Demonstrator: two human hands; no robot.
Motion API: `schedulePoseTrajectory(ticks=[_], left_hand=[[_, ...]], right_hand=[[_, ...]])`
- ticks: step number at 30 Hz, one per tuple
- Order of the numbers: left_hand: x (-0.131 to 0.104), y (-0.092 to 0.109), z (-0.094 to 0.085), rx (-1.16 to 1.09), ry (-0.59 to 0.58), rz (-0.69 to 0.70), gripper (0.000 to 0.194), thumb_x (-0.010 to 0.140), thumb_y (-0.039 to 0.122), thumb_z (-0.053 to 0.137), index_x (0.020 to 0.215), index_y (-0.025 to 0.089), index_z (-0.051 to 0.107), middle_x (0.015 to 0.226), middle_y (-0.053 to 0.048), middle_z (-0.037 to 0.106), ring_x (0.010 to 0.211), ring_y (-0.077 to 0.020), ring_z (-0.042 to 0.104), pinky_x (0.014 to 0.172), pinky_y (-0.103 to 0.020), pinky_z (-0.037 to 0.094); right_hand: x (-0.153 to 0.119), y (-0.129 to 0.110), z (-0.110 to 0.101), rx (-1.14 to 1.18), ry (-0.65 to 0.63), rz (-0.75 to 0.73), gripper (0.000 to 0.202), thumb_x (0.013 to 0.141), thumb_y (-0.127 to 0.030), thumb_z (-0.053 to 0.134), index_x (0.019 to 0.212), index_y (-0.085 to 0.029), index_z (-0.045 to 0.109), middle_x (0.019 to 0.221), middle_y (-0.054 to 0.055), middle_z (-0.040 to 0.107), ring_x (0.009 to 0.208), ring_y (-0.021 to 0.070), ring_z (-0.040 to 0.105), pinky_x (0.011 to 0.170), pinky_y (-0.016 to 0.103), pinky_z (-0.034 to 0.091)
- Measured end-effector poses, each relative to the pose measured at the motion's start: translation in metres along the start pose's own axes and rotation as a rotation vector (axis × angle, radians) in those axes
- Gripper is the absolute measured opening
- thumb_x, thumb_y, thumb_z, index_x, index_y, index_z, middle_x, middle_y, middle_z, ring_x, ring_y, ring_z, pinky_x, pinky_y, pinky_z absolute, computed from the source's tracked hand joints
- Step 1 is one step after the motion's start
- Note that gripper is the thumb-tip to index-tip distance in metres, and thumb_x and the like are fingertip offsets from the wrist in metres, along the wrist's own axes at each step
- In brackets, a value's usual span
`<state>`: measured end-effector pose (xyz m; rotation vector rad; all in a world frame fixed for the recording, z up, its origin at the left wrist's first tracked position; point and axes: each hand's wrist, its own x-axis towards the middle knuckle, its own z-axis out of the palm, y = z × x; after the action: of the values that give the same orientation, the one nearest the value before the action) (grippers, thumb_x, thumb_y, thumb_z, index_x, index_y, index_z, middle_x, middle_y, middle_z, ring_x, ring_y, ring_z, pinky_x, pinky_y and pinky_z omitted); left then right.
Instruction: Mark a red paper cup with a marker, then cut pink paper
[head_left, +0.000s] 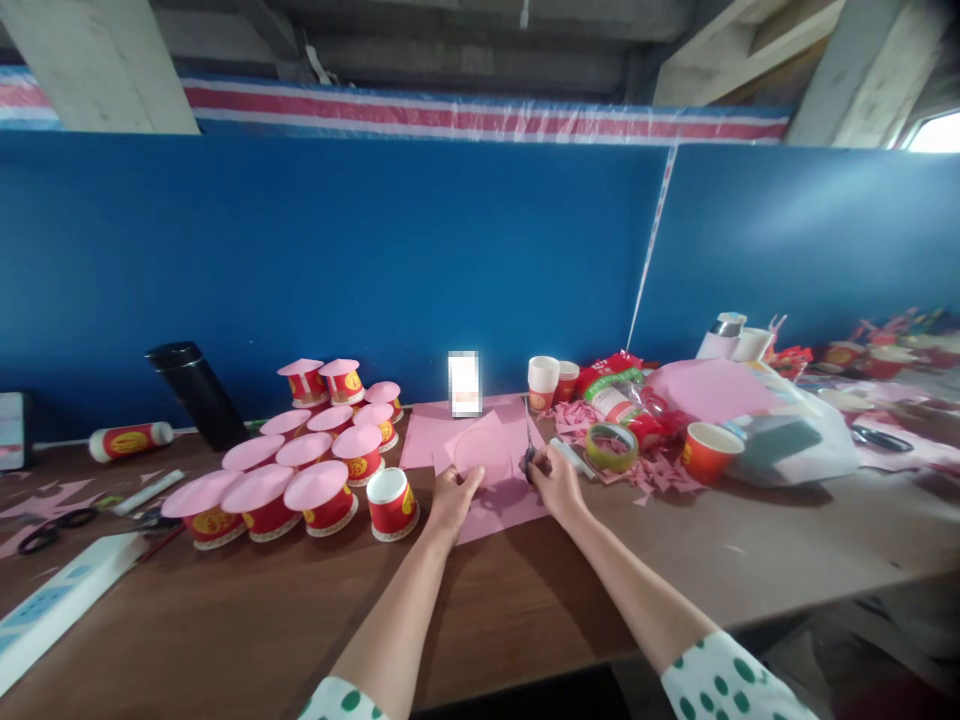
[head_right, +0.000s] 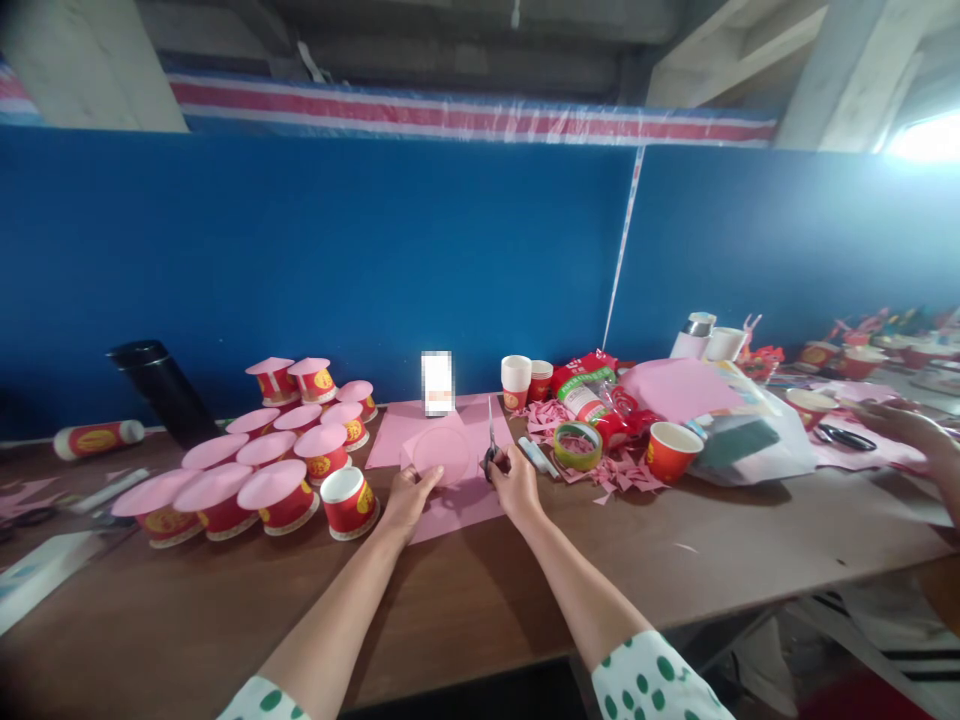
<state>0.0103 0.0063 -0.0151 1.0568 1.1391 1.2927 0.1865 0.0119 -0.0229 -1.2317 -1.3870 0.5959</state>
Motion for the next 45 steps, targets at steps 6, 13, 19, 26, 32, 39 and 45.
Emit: schedulePoseTrajectory(ticks=[6,13,19,26,32,39,45], left_hand=[[-0.001,0.002,0.000,0.018,0.012,-0.006,0.032,0.062,0.040,0.069,0.076,0.013,0.058,0.052,-0.001,0.060,0.044,-0.0130,0.056,0.039,-0.020,0.037],[0.000,0.004,0.001,0.016,0.016,-0.036,0.029,0.061,0.037,0.069,0.075,0.014,0.059,0.056,-0.002,0.063,0.047,-0.0135,0.058,0.041,-0.020,0.037],[0.004,-0.002,-0.002,0.050,0.037,0.002,0.030,0.061,0.037,0.069,0.075,0.013,0.058,0.056,-0.001,0.061,0.047,-0.0121,0.056,0.043,-0.020,0.036],[0.006,-0.005,-0.003,0.059,0.029,0.012,0.033,0.061,0.041,0.068,0.076,0.013,0.059,0.055,0.000,0.060,0.047,-0.0121,0.055,0.044,-0.020,0.036],[0.005,-0.006,-0.001,0.038,0.006,0.016,0.033,0.060,0.043,0.069,0.071,0.013,0.059,0.056,-0.002,0.061,0.047,-0.0123,0.054,0.044,-0.021,0.036],[0.003,-0.005,-0.002,0.046,0.011,0.009,0.035,0.060,0.044,0.069,0.073,0.012,0.060,0.055,-0.002,0.061,0.046,-0.0129,0.054,0.042,-0.021,0.035],[0.007,-0.008,-0.003,0.059,0.043,-0.001,0.033,0.061,0.041,0.069,0.076,0.013,0.060,0.060,-0.003,0.064,0.051,-0.0135,0.057,0.045,-0.021,0.038]], right_hand=[[0.002,0.002,0.000,0.004,0.020,0.000,0.011,0.069,-0.027,0.054,0.075,-0.020,0.048,0.057,-0.002,0.056,0.047,0.0142,0.052,0.042,0.023,0.039],[0.002,0.003,0.002,0.026,0.023,0.006,0.027,0.069,-0.028,0.057,0.093,-0.017,0.051,0.067,0.004,0.063,0.057,0.0192,0.060,0.045,0.026,0.043],[0.002,0.005,0.002,0.021,-0.031,0.030,0.036,0.071,-0.030,0.055,0.103,-0.015,0.050,0.073,0.006,0.065,0.060,0.0206,0.062,0.046,0.027,0.045],[0.001,0.002,0.002,0.059,-0.031,0.006,0.033,0.069,-0.030,0.057,0.099,-0.016,0.052,0.076,0.007,0.067,0.069,0.0232,0.065,0.055,0.030,0.049],[0.001,-0.002,0.003,0.105,-0.055,0.051,0.031,0.069,-0.029,0.055,0.097,-0.016,0.051,0.067,0.004,0.065,0.065,0.0225,0.065,0.052,0.029,0.048],[0.001,-0.002,0.002,0.056,-0.040,0.045,0.038,0.069,-0.031,0.055,0.103,-0.016,0.048,0.070,0.004,0.065,0.066,0.0214,0.064,0.054,0.028,0.048],[0.000,0.000,0.002,0.056,-0.037,0.049,0.039,0.071,-0.034,0.056,0.104,-0.015,0.048,0.068,0.004,0.065,0.057,0.0192,0.062,0.046,0.026,0.044]])
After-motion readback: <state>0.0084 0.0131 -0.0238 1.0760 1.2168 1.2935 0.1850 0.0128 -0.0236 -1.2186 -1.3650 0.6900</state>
